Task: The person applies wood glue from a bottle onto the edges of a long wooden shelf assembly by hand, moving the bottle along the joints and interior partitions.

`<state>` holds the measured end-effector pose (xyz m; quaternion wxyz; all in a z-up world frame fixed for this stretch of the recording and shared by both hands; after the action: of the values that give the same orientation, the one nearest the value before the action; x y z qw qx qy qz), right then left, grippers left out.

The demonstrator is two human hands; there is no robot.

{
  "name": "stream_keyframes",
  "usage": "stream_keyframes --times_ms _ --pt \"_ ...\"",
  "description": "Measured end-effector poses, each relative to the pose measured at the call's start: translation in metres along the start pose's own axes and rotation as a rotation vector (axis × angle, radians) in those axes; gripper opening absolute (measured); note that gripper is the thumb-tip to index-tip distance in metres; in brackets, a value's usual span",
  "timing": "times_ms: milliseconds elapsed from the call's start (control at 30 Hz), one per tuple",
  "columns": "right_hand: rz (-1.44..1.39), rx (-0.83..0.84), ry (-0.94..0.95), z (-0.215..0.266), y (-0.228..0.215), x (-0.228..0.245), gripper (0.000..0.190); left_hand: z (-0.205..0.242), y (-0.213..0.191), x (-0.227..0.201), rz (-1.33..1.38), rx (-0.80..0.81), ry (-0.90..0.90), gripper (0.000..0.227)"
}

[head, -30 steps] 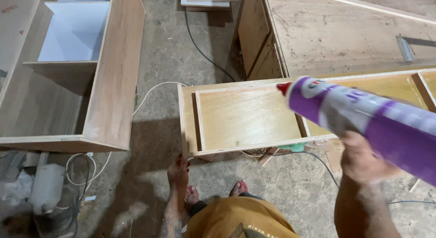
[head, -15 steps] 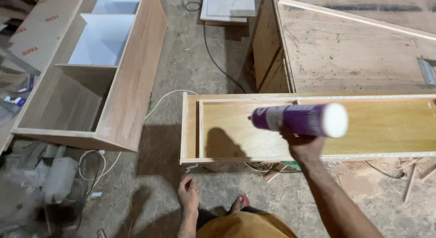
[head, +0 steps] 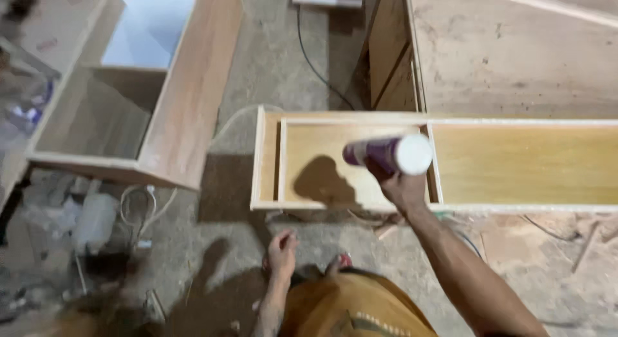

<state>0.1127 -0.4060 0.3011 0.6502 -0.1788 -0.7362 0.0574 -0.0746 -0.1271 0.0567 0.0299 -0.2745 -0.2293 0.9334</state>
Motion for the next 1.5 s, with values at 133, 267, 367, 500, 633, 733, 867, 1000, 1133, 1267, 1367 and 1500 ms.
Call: stream_keyframes --times_ms 133,267,367,500,633,733,867,1000,1133,1267,1367,1500 --pt "-0.126 -0.175 -0.346 -0.017 -0.042 0.068 0.066 -0.035 0.012 -0.038 0.213 0.045 0.168 0.042" --pt "-0.082 -0.135 -0.247 -0.017 -0.028 0.052 0.045 -0.064 0.044 -0.021 0.234 0.054 0.323 0.039" --pt "-0.029 -0.07 0.15 -0.022 0.002 0.007 0.024 -0.024 0.039 -0.049 0.255 0.084 0.346 0.045" --pt "0.217 -0.152 -0.204 0.004 -0.018 -0.014 0.036 -0.037 0.054 -0.026 0.265 0.122 0.325 0.048" --pt "0.242 -0.106 -0.164 0.009 -0.024 -0.036 0.035 -0.041 0.051 -0.03 0.176 0.08 0.286 0.035" --pt "0.263 -0.067 -0.157 0.018 -0.023 -0.046 0.033 -0.035 0.051 -0.031 0.181 0.07 0.301 0.037" --pt "0.267 -0.023 -0.21 0.027 -0.012 -0.048 0.031 -0.035 0.059 -0.039 0.212 0.15 0.359 0.048" --pt "0.255 0.029 -0.243 0.026 -0.018 -0.055 0.03 -0.05 0.053 -0.024 0.154 0.041 0.373 0.038" --pt "0.27 0.029 -0.299 0.028 0.0 -0.043 0.029 -0.023 0.029 -0.045 0.192 0.049 0.346 0.039" --pt "0.259 0.037 -0.364 0.038 0.033 -0.033 0.028 -0.018 0.008 -0.042 0.263 0.108 0.281 0.047" --pt "0.259 0.074 -0.387 0.041 0.052 -0.026 0.027 -0.032 -0.025 -0.055 0.285 0.092 0.241 0.049" --pt "0.288 0.098 -0.429 0.056 0.078 -0.014 0.026 -0.052 -0.051 -0.051 0.403 0.013 0.183 0.05"
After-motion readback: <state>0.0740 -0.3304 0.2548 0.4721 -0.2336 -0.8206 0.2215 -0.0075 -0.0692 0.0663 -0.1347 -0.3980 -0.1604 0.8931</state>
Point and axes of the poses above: each hand's wrist, its own z-axis away from the middle knuckle, its own y-axis out of the palm, x = y × z, the point moved 7 cm from there along -z, towards the middle knuckle, and after that the axes turned 12 degrees about -z, right-handed, at the moved point
